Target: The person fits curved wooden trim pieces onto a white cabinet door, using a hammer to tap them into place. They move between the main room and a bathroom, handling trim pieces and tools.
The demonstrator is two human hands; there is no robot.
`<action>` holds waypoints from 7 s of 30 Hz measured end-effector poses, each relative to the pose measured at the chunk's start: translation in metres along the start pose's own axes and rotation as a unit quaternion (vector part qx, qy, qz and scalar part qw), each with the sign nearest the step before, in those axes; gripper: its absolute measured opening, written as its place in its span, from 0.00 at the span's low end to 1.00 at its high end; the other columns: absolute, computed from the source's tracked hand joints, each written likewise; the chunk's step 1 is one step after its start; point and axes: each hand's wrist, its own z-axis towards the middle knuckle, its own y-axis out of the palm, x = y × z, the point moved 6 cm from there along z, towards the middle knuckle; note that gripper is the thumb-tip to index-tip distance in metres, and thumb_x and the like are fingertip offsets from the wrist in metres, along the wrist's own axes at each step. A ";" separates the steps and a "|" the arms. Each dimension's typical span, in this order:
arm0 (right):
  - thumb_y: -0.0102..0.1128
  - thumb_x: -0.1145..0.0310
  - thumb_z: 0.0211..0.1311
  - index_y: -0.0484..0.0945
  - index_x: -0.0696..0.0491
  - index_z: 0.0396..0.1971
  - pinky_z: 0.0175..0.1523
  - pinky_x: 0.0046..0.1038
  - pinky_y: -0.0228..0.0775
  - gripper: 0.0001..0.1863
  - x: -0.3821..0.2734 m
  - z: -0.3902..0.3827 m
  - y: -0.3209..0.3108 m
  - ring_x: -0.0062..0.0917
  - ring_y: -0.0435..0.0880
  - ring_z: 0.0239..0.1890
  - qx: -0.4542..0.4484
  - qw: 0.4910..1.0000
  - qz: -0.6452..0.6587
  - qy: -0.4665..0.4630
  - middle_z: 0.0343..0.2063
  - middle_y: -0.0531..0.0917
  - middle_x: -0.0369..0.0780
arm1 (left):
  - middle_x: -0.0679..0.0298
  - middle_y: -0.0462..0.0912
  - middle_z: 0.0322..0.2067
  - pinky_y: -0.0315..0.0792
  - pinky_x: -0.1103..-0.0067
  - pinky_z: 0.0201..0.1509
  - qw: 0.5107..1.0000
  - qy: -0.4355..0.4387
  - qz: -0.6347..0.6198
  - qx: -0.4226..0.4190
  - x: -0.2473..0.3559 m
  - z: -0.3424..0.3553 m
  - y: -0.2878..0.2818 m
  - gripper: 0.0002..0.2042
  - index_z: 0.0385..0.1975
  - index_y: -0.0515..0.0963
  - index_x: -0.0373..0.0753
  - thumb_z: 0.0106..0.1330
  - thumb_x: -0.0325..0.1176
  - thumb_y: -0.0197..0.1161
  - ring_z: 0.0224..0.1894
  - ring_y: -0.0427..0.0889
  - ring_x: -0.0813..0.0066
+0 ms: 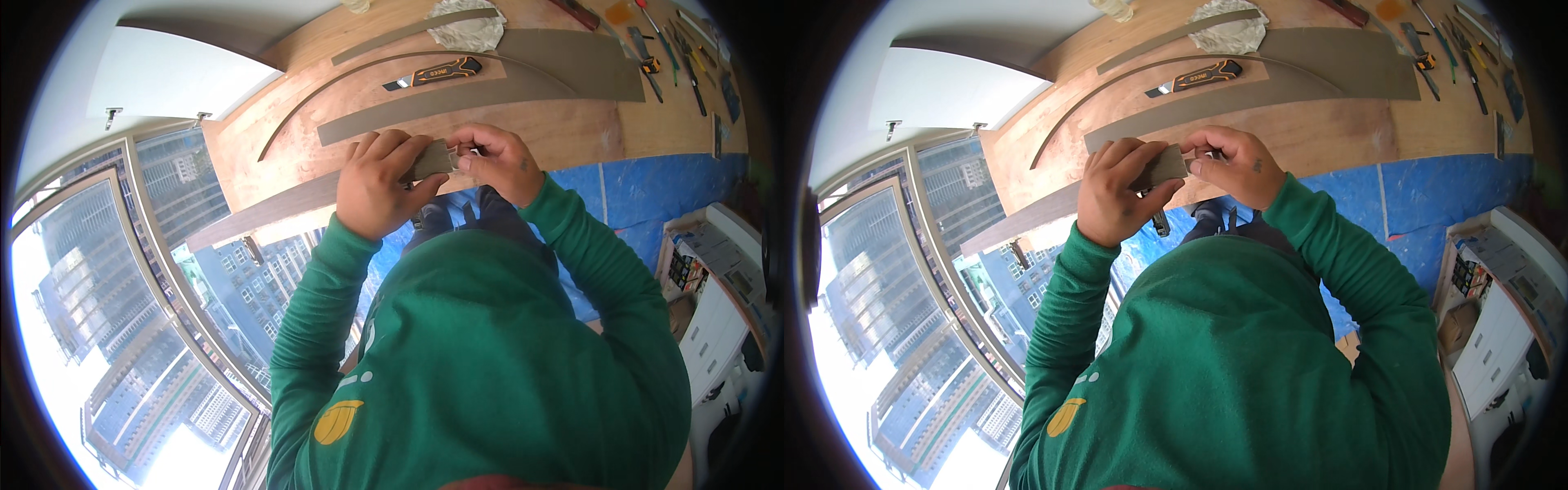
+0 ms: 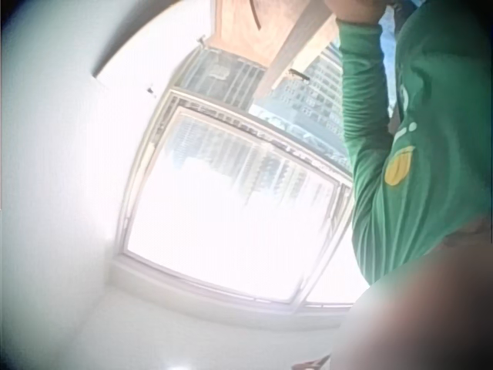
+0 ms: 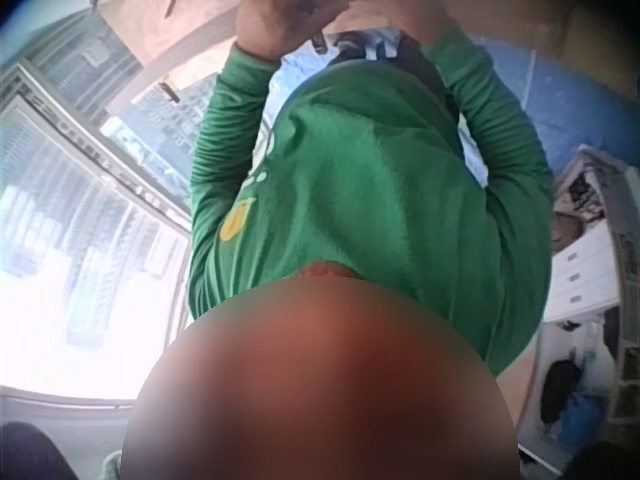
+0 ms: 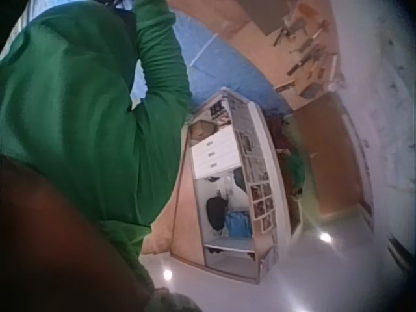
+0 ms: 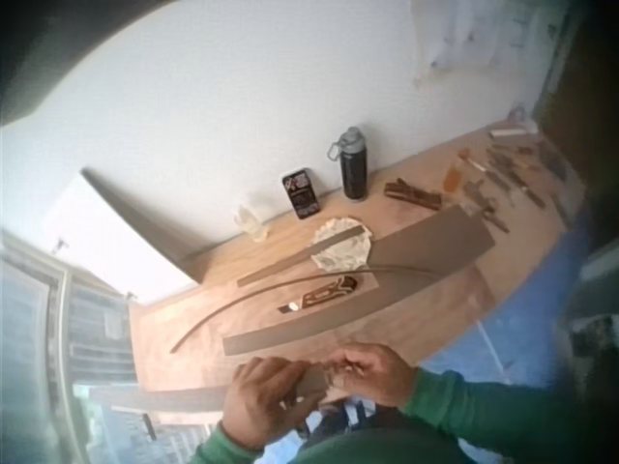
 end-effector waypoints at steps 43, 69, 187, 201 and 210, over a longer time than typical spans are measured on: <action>0.63 0.75 0.56 0.78 0.58 0.32 0.38 0.21 0.69 0.05 -0.003 0.002 0.008 0.14 0.74 0.33 0.024 0.998 0.015 0.059 0.29 0.79 0.33 | 0.61 0.82 0.39 0.73 0.67 0.47 0.999 -0.019 -0.029 -0.008 -0.002 -0.007 0.000 0.25 0.46 0.85 0.39 0.45 0.36 0.81 0.42 0.80 0.59; 0.61 0.78 0.55 0.75 0.57 0.35 0.39 0.20 0.61 0.08 -0.015 -0.005 0.012 0.14 0.66 0.34 0.004 0.994 -0.106 0.000 0.30 0.69 0.30 | 0.68 0.80 0.38 0.72 0.67 0.47 0.999 -0.034 -0.036 0.018 -0.007 -0.018 0.005 0.24 0.47 0.85 0.47 0.46 0.39 0.78 0.42 0.79 0.63; 0.80 0.68 0.50 0.67 0.52 0.33 0.38 0.20 0.60 0.24 -0.011 0.008 0.017 0.17 0.60 0.32 -0.003 0.965 -0.259 -0.044 0.30 0.65 0.31 | 0.56 0.79 0.38 0.78 0.63 0.44 0.973 -0.059 0.136 -0.179 -0.085 -0.087 -0.113 0.26 0.57 0.76 0.37 0.55 0.31 0.68 0.38 0.83 0.53; 0.79 0.68 0.50 0.67 0.52 0.32 0.38 0.20 0.59 0.23 -0.016 0.017 0.013 0.16 0.60 0.32 -0.008 0.964 -0.259 -0.055 0.30 0.65 0.31 | 0.58 0.76 0.38 0.77 0.61 0.34 0.973 -0.004 0.139 -0.184 -0.064 -0.067 -0.098 0.21 0.53 0.75 0.40 0.66 0.43 0.66 0.31 0.83 0.53; 0.81 0.66 0.49 0.67 0.52 0.31 0.35 0.20 0.57 0.24 -0.013 0.011 0.013 0.15 0.58 0.29 -0.016 0.968 -0.247 -0.043 0.28 0.63 0.30 | 0.57 0.78 0.37 0.76 0.62 0.36 0.971 -0.031 0.078 -0.222 -0.076 -0.073 -0.092 0.21 0.54 0.77 0.37 0.68 0.44 0.65 0.31 0.83 0.53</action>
